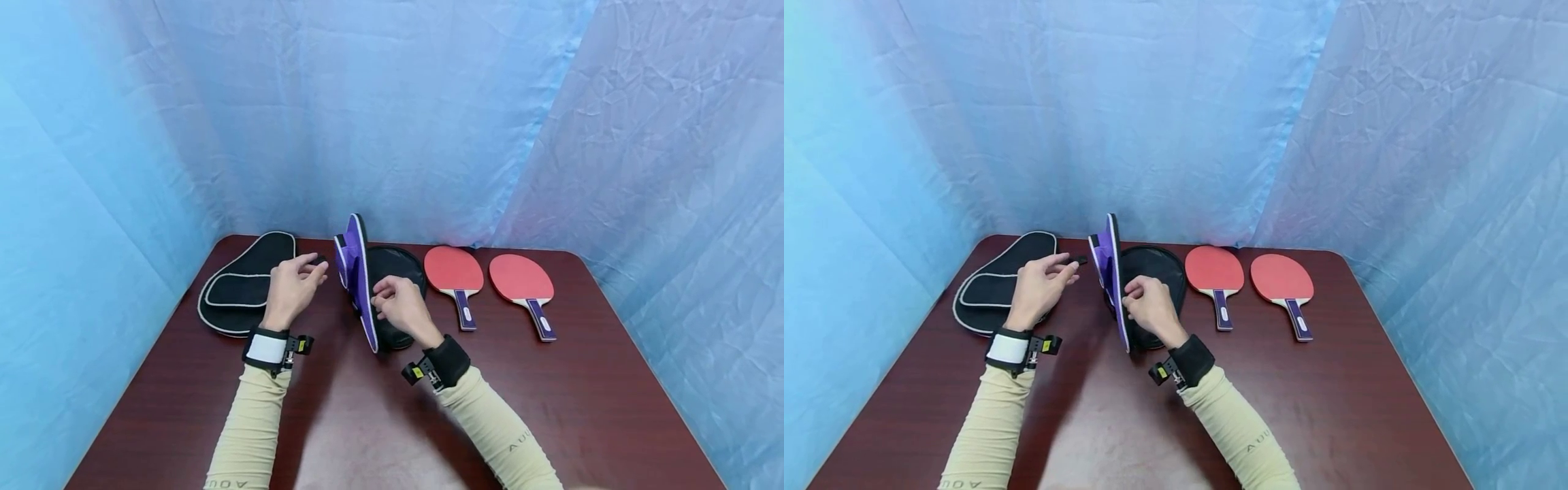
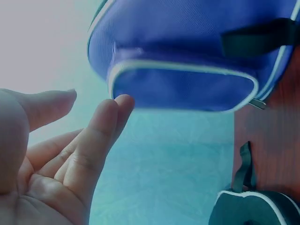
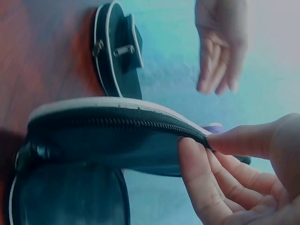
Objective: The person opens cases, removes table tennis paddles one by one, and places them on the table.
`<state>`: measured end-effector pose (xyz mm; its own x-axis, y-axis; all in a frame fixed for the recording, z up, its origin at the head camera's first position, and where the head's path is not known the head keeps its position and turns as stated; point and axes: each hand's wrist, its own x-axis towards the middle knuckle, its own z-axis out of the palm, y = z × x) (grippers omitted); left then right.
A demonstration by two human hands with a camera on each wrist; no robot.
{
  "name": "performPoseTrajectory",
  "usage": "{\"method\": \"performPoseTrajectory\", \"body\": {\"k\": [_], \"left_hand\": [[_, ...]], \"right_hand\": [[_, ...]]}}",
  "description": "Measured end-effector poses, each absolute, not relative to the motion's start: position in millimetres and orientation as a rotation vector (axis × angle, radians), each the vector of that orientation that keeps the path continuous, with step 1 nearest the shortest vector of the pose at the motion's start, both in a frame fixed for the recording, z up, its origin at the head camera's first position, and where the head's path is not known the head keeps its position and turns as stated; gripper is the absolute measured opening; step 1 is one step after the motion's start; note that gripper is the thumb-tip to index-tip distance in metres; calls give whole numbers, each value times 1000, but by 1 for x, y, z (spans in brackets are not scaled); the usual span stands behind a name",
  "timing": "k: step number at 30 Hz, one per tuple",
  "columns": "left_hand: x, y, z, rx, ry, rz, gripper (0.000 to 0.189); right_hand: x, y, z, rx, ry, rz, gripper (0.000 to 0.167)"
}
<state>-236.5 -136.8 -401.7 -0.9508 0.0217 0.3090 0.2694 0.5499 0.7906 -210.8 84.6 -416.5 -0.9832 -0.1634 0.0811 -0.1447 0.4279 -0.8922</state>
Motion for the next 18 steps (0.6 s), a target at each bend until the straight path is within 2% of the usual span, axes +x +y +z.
{"method": "performPoseTrajectory", "body": {"k": [9, 18], "left_hand": [[-236, -139, -412, -236, -2593, -1314, 43], [-234, -139, -418, -222, -2615, -1309, 44]], "right_hand": [[-219, 120, -425, -50, 2684, -1697, 12], [-223, 150, -438, 106, 2751, -1650, 22]]}}
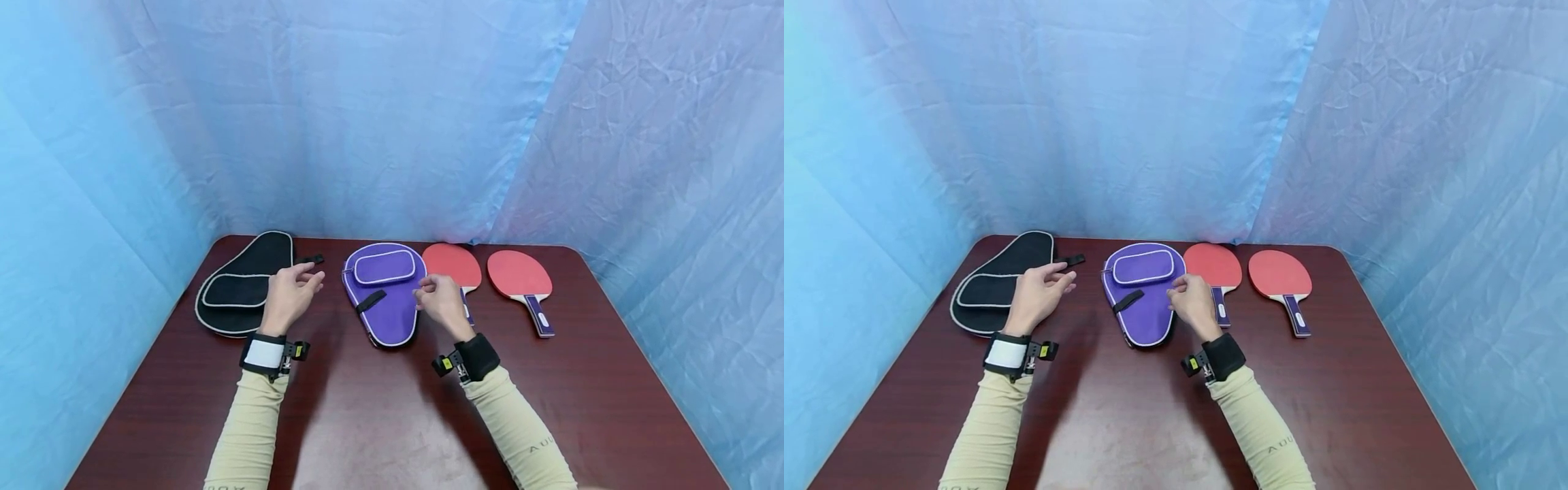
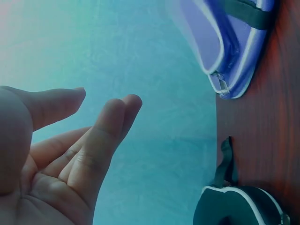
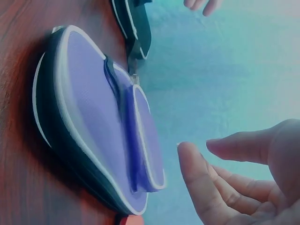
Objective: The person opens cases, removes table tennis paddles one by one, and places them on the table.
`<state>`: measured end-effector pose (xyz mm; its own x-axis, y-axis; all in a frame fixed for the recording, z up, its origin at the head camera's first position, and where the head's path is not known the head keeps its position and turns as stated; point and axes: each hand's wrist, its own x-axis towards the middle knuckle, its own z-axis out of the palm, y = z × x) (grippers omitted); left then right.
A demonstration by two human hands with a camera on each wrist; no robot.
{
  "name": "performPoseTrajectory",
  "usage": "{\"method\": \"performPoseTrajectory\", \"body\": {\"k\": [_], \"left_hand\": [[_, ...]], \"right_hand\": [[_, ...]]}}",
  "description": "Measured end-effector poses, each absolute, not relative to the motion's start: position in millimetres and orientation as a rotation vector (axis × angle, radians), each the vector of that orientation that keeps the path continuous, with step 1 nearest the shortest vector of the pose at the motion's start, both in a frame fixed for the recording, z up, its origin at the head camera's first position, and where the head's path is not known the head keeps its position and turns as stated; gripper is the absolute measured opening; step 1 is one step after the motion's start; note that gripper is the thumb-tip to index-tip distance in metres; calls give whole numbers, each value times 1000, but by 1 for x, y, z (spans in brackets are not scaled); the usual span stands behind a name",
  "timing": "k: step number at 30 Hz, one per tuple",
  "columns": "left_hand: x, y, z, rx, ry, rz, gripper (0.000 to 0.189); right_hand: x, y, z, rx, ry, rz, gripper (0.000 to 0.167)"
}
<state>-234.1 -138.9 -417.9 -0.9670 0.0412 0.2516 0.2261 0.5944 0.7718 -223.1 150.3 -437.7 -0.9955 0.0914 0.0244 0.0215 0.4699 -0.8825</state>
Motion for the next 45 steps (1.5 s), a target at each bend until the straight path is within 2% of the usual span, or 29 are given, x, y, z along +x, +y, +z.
{"method": "performPoseTrajectory", "body": {"k": [20, 45], "left_hand": [[-227, -147, -426, -158, -2666, -1278, 44], [-230, -151, -432, -136, -2686, -1294, 43]], "right_hand": [[-227, 136, -449, -66, -2695, 1637, 21], [-220, 96, -478, 373, -3058, 770, 27]]}}
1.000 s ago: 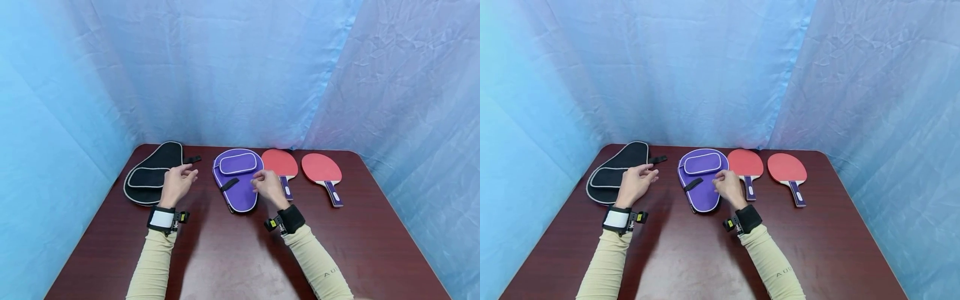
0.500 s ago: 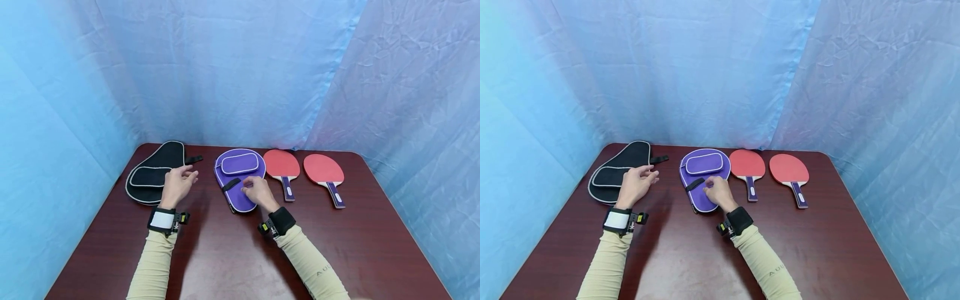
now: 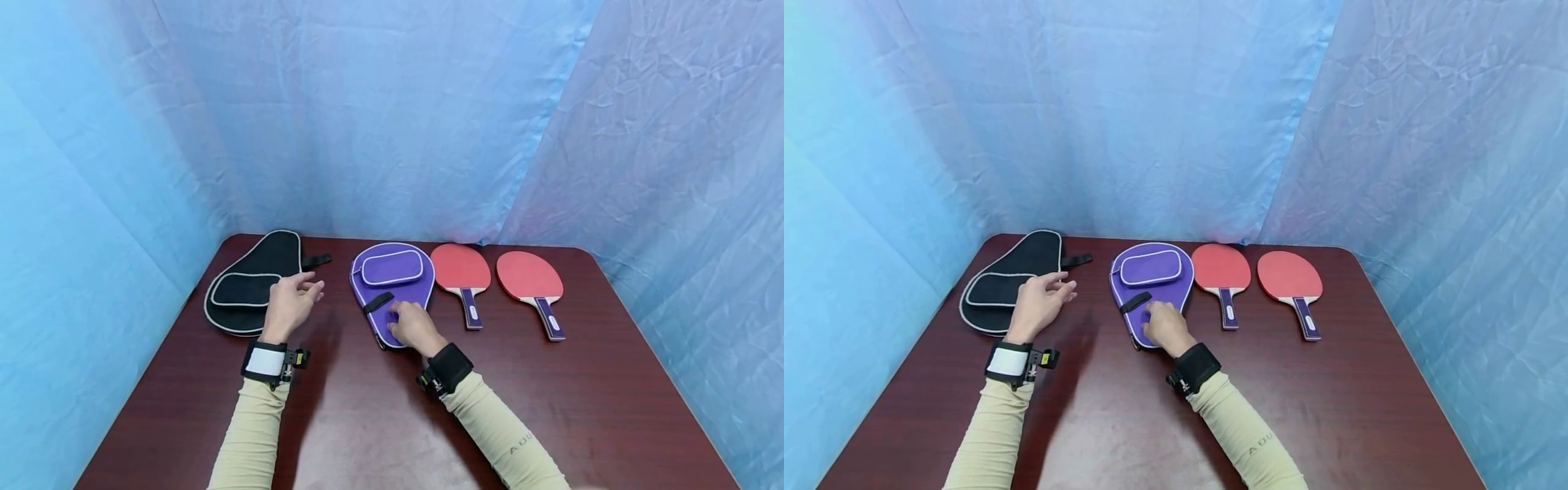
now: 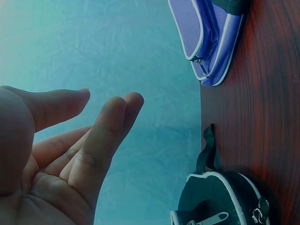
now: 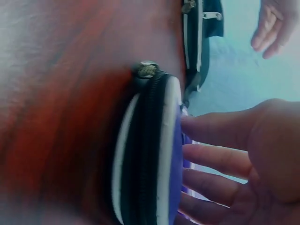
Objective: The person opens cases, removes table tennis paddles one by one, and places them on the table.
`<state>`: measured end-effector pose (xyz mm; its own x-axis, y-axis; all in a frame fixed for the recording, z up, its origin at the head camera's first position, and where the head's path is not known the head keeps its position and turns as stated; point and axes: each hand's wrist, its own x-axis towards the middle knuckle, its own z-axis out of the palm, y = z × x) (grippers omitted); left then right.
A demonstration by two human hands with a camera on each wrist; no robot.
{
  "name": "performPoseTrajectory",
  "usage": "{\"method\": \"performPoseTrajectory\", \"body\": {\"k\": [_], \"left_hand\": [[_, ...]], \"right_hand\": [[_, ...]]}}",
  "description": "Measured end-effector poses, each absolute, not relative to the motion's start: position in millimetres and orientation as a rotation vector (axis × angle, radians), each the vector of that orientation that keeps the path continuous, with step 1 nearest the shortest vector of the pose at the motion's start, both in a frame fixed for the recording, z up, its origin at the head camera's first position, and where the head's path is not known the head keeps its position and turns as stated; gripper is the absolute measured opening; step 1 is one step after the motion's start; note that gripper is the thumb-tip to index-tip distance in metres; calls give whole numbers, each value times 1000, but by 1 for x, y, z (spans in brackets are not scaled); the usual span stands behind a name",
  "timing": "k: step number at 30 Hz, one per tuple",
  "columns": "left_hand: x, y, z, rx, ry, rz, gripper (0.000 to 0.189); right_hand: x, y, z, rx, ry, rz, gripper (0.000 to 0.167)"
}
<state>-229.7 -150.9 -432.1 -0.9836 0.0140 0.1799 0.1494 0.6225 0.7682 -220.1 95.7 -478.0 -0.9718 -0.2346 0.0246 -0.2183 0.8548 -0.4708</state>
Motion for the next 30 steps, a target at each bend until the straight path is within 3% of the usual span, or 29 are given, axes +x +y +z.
{"method": "performPoseTrajectory", "body": {"k": [5, 30], "left_hand": [[-230, -150, -434, -130, -2690, -1296, 43], [-230, -153, -438, -123, -2681, -1334, 42]], "right_hand": [[-218, 92, -484, -445, 2976, -628, 31], [-242, 83, -486, -357, 2905, -587, 40]]}}
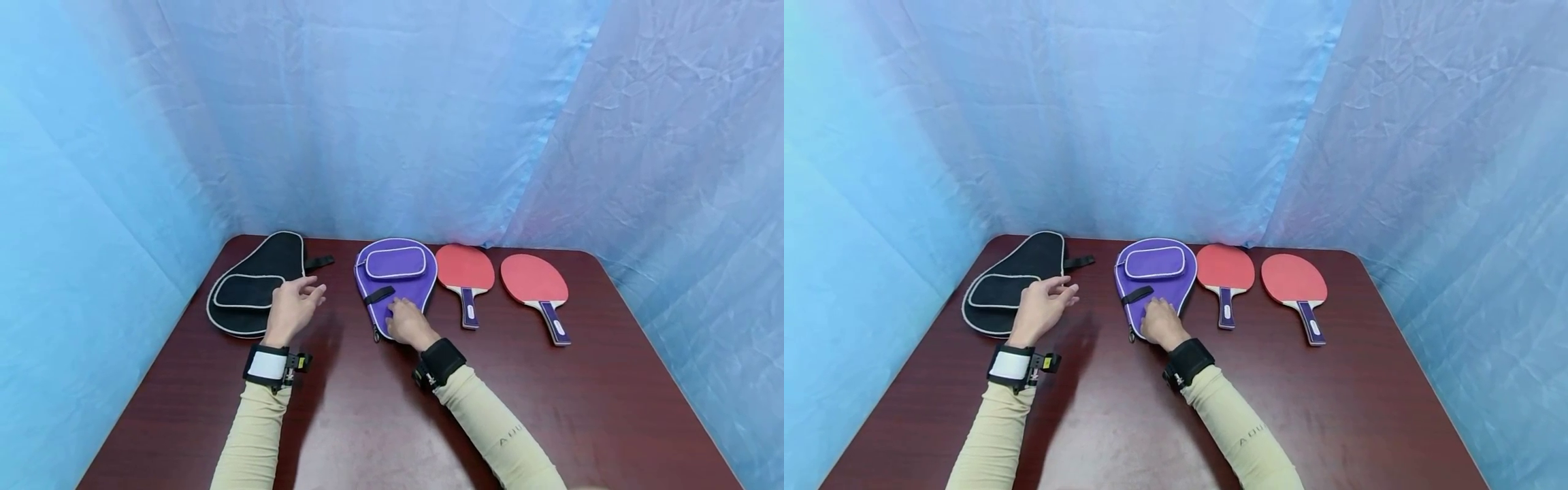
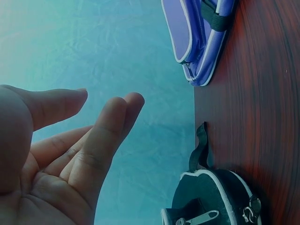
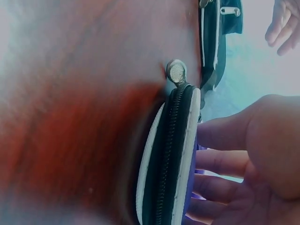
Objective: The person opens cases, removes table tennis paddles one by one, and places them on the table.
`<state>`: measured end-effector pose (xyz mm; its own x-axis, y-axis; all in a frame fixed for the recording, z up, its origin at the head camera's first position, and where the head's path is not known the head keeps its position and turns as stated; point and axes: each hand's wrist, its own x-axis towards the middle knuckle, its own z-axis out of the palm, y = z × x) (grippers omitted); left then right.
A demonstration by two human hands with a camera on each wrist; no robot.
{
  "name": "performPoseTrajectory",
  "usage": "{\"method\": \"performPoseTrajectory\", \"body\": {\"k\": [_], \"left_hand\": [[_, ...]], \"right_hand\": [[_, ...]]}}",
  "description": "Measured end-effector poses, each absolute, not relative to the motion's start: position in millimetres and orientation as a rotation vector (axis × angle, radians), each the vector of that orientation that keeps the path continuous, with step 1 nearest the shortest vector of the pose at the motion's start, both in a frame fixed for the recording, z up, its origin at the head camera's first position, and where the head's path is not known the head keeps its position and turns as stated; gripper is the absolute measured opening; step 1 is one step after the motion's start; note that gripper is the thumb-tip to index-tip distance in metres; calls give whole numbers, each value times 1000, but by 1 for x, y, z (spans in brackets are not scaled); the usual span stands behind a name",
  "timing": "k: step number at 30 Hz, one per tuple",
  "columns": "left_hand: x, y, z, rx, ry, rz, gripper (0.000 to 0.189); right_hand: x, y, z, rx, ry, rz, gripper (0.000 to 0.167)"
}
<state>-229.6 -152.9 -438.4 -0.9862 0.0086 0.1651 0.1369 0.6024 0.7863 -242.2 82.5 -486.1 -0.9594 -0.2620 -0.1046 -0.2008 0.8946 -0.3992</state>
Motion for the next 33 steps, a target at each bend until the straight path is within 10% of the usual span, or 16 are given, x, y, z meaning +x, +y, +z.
{"method": "performPoseTrajectory", "body": {"k": [33], "left_hand": [[-230, -150, -443, -104, -2685, -1382, 42]], "right_hand": [[-239, 82, -492, -443, 2855, -618, 44]]}}
